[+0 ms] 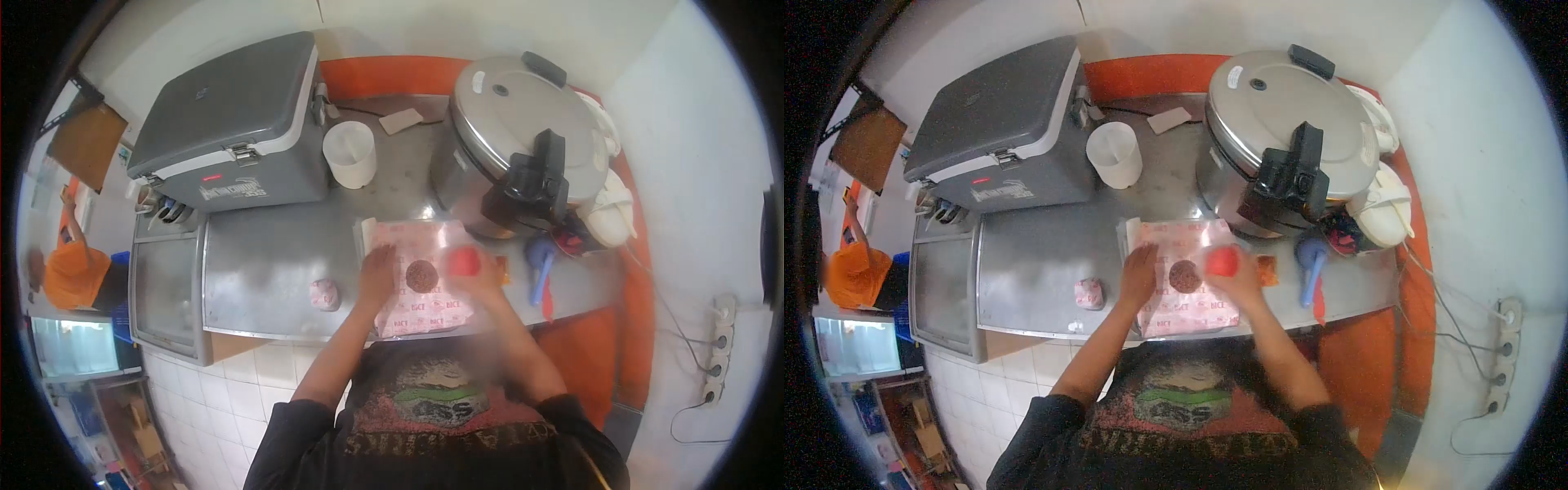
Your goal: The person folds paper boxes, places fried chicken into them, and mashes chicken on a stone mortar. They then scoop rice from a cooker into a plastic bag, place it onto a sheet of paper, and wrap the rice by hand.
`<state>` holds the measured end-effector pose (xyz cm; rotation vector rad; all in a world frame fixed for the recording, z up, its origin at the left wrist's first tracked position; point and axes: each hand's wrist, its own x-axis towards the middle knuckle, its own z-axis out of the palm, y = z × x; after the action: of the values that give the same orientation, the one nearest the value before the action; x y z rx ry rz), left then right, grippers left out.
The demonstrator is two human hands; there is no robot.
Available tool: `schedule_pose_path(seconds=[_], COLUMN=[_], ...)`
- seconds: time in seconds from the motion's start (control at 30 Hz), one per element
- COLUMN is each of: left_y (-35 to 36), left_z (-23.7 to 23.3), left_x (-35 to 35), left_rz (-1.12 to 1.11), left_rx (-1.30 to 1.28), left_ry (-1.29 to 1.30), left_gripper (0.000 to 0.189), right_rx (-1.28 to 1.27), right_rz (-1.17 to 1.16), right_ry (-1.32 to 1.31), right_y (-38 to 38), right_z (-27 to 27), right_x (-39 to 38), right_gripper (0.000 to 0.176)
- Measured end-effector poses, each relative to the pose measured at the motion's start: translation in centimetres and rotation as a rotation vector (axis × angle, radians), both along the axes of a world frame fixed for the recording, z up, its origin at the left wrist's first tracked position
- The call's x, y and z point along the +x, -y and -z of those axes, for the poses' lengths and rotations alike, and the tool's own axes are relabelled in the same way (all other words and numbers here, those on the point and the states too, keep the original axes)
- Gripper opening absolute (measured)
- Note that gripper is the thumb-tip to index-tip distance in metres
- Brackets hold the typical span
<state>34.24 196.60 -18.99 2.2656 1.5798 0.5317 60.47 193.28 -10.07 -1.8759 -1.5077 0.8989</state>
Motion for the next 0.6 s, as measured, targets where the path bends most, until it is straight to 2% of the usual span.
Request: schedule_pose_path(seconds=[0.03,0.13,0.23,0.33,0.4,0.43,0.5,0.53,0.6], left_y=[-1.0,-3.2,-3.5,-4.0,-4.9,-5.5,-7.6,-8.6,-10.6], left_z=[0.8,1.3,4.2,1.2,-1.7,-2.5,1.5,3.0,1.3], left_x=[0.2,1.2,2.0,2.3,3.3,3.8,5.0,5.5,5.7], left_rz=[0.012,0.051,0.085,0.128,0.053,0.014,-0.003,-0.014,0.084], left_rx=[0.151,0.312,0.205,-0.149,-0.223,-0.263,-0.08,0.013,-0.111], left_ry=[0.027,-0.043,-0.109,-0.064,0.012,0.05,0.165,0.224,0.04], left_gripper=[0.057,0.057,0.057,0.059,0.053,0.05,0.046,0.043,0.039], right_rx=[-0.068,-0.103,-0.071,0.109,0.195,0.26,0.391,0.323,0.173], right_rz=[0.07,0.069,0.237,0.353,0.496,0.497,0.495,0.441,0.292], right_ry=[0.008,0.13,0.389,0.384,0.317,0.274,0.187,0.092,-0.006], right_y=[1.1,4.1,6.5,6.2,5.8,5.4,3.2,1.9,-0.8], right_z=[-1.7,6.2,8.6,10.0,10.3,10.1,8.2,6.7,0.5], right_x=[1.8,10.1,12.6,13.7,13.5,12.7,9.0,6.7,1.2], right_gripper=[0.087,0.079,0.067,0.051,0.043,0.04,0.033,0.032,0.032])
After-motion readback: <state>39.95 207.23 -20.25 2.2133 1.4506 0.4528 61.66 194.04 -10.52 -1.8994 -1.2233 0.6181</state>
